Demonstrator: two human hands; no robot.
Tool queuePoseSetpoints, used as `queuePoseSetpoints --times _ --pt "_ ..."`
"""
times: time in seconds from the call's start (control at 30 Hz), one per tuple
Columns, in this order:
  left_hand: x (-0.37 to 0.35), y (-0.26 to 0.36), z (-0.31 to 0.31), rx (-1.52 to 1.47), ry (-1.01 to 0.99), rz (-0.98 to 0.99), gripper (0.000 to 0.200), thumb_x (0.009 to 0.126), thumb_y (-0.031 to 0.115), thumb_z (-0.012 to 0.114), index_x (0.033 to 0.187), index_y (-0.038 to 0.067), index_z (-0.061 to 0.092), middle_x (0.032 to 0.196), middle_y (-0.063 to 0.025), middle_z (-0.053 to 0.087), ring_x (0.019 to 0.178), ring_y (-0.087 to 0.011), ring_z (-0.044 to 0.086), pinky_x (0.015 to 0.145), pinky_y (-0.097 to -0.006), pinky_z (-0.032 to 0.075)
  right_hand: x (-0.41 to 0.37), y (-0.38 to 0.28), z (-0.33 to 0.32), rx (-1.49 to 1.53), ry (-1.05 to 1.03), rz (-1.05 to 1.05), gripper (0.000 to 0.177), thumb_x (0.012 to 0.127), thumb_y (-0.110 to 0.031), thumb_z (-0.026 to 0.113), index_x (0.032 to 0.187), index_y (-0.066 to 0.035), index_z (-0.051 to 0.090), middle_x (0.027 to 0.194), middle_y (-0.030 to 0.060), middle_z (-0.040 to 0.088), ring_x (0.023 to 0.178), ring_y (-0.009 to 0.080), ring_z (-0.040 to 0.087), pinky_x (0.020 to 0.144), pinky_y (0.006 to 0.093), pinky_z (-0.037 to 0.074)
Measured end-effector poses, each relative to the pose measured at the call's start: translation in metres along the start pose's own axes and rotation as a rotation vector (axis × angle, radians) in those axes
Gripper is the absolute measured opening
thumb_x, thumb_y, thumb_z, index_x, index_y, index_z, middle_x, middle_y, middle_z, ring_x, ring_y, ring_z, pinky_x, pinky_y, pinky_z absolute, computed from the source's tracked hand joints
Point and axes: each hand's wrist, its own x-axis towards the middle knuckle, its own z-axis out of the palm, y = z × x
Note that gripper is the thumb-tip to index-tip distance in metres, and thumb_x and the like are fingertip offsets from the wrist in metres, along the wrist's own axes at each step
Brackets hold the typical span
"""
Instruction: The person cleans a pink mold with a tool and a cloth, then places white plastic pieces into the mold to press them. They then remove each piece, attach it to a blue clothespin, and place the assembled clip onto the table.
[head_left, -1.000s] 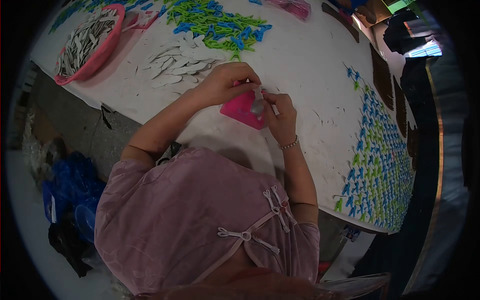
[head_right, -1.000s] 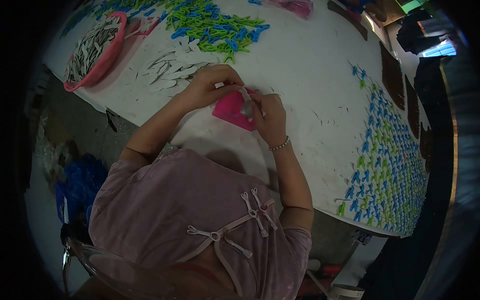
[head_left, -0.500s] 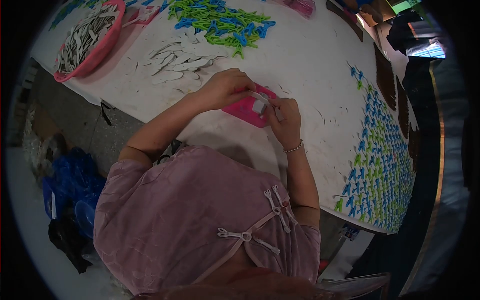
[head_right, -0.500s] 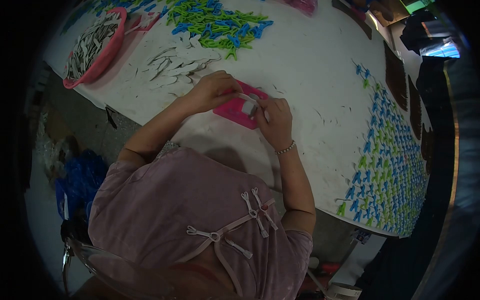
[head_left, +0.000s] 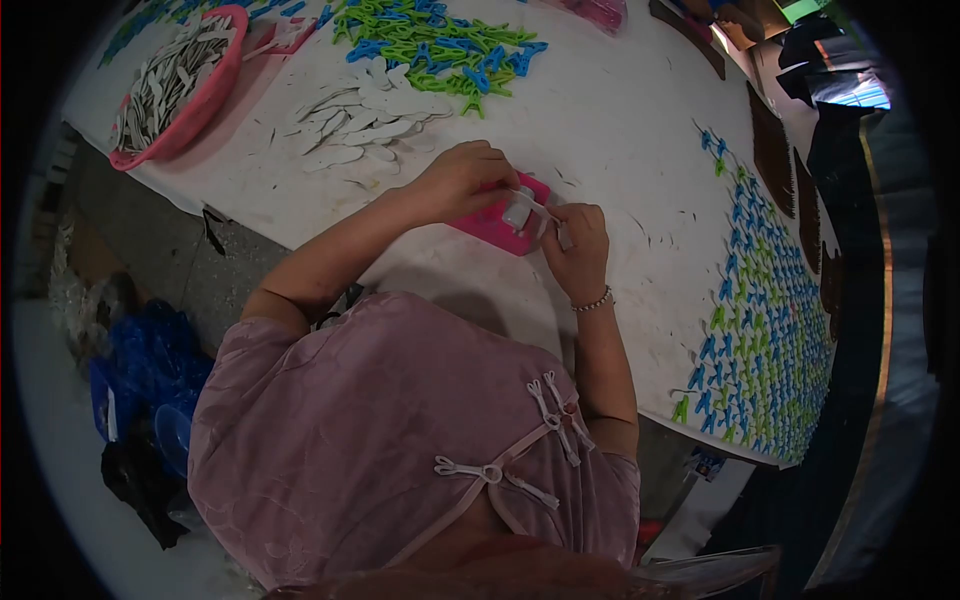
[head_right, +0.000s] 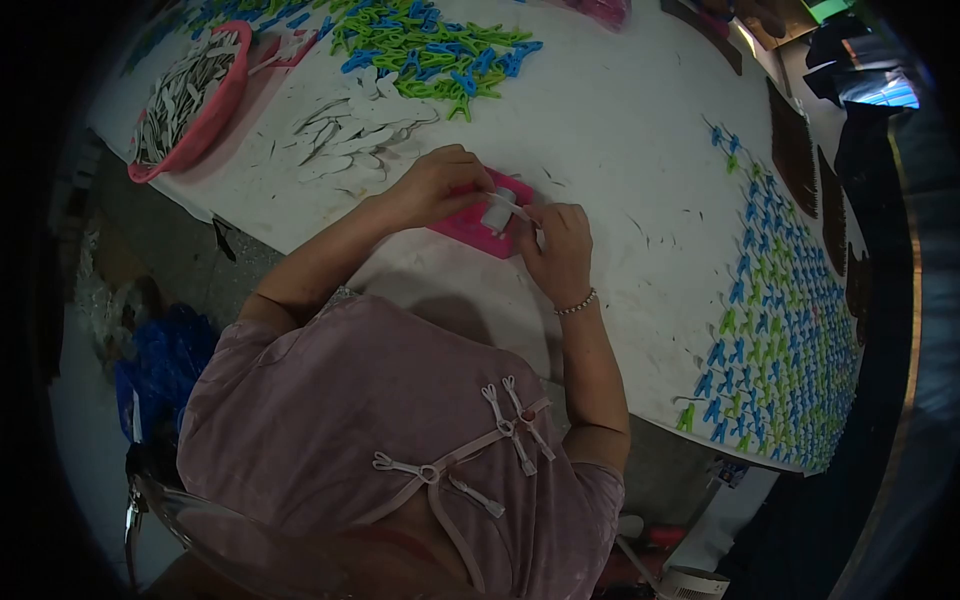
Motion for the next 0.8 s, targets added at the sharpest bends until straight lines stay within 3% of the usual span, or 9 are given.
queuePoseSetpoints --times 0.23,0.33,0.4,0.6,0.8 --pt "0.012 0.008 0.008 0.018 -0.022 0.060 0.010 0.072 0.011 0.067 0.081 0.011 0.061 0.083 -0.0038 0.059 0.084 -0.0254 0.054 0.076 -0.0378 0.041 0.018 -0.010 -0.019 -0.029 0.098 -0.001 0.023 0.068 0.002 0.062 0.091 -0.004 0.061 0.085 0.0083 0.060 0.079 0.0258 0.055 0.068 0.0356 0.045" --pt "0.016 0.006 0.012 0.018 -0.030 0.075 0.011 0.070 0.010 0.066 0.080 0.011 0.061 0.083 -0.0034 0.058 0.084 -0.0252 0.054 0.075 -0.0378 0.041 0.026 -0.016 -0.020 0.038 0.111 0.000 0.028 0.069 0.006 0.061 0.096 -0.002 0.061 0.088 0.0091 0.059 0.081 0.0210 0.057 0.072 0.0300 0.047" --pt "0.017 0.005 0.014 0.042 -0.026 0.084 0.011 0.070 0.010 0.067 0.080 0.011 0.061 0.082 -0.0035 0.058 0.083 -0.0252 0.055 0.074 -0.0378 0.041 0.029 -0.020 -0.018 0.196 0.098 0.100 0.028 0.073 0.006 0.061 0.100 -0.002 0.059 0.092 0.0075 0.058 0.086 0.0167 0.057 0.077 0.0280 0.047" --pt "0.015 0.001 0.013 -0.038 -0.009 0.028 0.012 0.070 0.011 0.069 0.079 0.009 0.062 0.084 -0.0048 0.059 0.081 -0.0259 0.056 0.074 -0.0383 0.042 0.023 -0.011 0.007 0.626 0.090 0.308 0.040 0.076 0.002 0.064 0.114 -0.002 0.052 0.090 0.0042 0.057 0.082 0.0129 0.054 0.074 0.0275 0.047" --pt "0.008 0.007 0.005 -0.175 0.040 -0.034 0.013 0.072 0.013 0.070 0.081 0.008 0.062 0.088 -0.0064 0.060 0.086 -0.0255 0.056 0.078 -0.0370 0.043 0.020 -0.015 0.020 0.642 -0.031 0.489 0.041 0.076 -0.002 0.066 0.115 -0.001 0.050 0.094 0.0048 0.056 0.083 0.0123 0.053 0.074 0.0255 0.046"
